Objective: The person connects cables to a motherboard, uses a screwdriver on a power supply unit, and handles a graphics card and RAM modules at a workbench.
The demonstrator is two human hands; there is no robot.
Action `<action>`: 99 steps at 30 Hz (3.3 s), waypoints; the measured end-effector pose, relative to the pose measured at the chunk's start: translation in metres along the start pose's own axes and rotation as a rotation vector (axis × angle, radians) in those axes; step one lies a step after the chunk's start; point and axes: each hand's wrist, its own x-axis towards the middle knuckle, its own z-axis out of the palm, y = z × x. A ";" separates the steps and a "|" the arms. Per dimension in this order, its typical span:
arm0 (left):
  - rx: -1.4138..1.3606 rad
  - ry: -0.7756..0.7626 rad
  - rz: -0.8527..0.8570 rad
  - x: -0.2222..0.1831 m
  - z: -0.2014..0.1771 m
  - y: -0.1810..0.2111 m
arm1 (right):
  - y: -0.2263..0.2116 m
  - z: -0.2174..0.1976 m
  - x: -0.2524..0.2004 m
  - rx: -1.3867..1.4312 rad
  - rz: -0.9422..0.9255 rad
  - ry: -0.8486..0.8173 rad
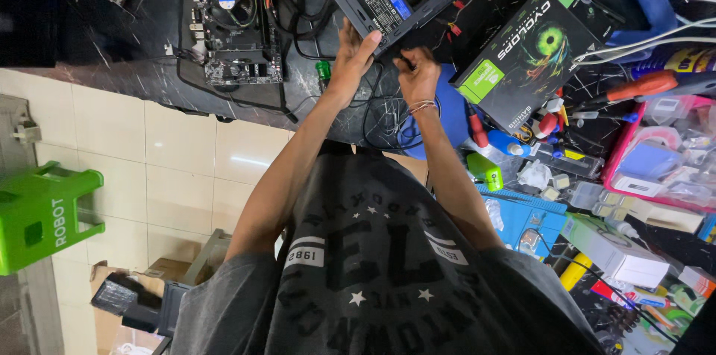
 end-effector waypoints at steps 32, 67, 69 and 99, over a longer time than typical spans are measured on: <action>0.503 0.364 0.529 -0.041 -0.125 -0.089 | -0.094 0.043 -0.070 0.003 -0.209 -0.218; -0.188 -0.201 -0.015 -0.119 -0.201 0.018 | -0.264 0.069 -0.070 0.393 -0.093 -0.077; -0.118 -0.250 -0.098 -0.118 -0.229 0.020 | -0.261 0.078 -0.068 0.347 -0.098 -0.026; 0.110 -0.140 -0.337 -0.075 -0.306 -0.046 | -0.286 0.132 -0.031 -0.096 -0.159 -0.089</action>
